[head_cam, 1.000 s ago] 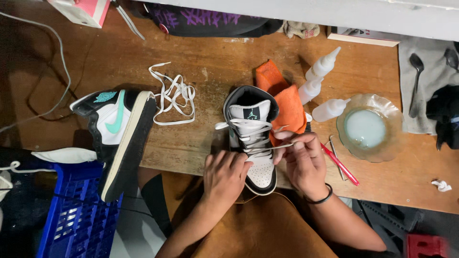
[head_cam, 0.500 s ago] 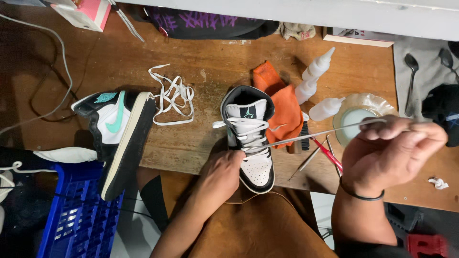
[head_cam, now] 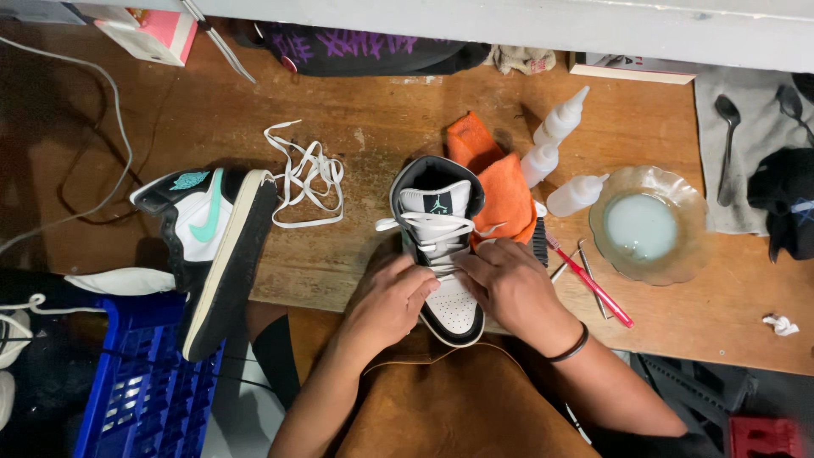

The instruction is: The person laces a white and black high-top sneaker by threading white shoelaces through the eyelets. They pull the laces tight and arrange them across the tongue of the shoe.

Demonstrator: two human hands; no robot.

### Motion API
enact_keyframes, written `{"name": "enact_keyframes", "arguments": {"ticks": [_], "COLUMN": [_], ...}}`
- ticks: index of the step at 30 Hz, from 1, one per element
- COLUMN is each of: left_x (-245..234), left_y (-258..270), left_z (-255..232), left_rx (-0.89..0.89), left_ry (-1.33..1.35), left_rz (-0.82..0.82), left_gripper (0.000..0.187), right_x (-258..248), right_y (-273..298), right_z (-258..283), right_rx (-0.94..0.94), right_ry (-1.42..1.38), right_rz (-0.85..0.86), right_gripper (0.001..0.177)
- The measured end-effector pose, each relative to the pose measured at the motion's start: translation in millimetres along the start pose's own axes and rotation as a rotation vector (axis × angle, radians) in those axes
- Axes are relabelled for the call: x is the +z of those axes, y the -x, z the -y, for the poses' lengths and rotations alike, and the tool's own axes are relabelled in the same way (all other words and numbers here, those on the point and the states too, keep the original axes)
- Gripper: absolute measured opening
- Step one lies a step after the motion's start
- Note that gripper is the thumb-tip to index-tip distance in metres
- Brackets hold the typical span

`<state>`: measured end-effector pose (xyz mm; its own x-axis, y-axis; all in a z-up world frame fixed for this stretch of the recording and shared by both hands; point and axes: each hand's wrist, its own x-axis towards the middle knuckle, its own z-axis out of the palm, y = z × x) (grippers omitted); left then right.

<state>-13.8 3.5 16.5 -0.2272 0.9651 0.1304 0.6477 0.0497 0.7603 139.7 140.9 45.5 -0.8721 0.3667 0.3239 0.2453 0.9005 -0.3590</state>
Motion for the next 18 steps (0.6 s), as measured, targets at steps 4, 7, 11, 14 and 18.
{"name": "enact_keyframes", "arguments": {"ticks": [4,7,11,14,18], "left_x": [-9.6,-16.8,-15.4,-14.7,-15.9], "left_y": [-2.8,-3.0,0.4,-0.9,-1.3], "left_z": [-16.8,-20.0,-9.6,-5.2,-2.9], "left_rx": [0.193,0.174,0.128,0.127,0.108], "left_ry": [-0.267,-0.268,-0.228,-0.157,-0.132], "left_rz": [-0.186,-0.126,-0.044,-0.022,0.006], "left_gripper": [0.015,0.019,0.025,0.024,0.024], "right_x": [22.1,29.6,-13.7,-33.7,-65.6], "right_y": [12.5,23.7,30.0,16.4,25.0], "right_z": [-13.5,-33.6,-68.2,-60.4,-47.6], "right_rx": [-0.073,0.072,0.330,0.293,0.397], "right_ry": [0.092,0.087,-0.447,-0.944,-1.327], "right_rz": [-0.085,-0.192,-0.706,-1.053,-1.026], "right_gripper": [0.007,0.006,0.018,0.016,0.021]}}
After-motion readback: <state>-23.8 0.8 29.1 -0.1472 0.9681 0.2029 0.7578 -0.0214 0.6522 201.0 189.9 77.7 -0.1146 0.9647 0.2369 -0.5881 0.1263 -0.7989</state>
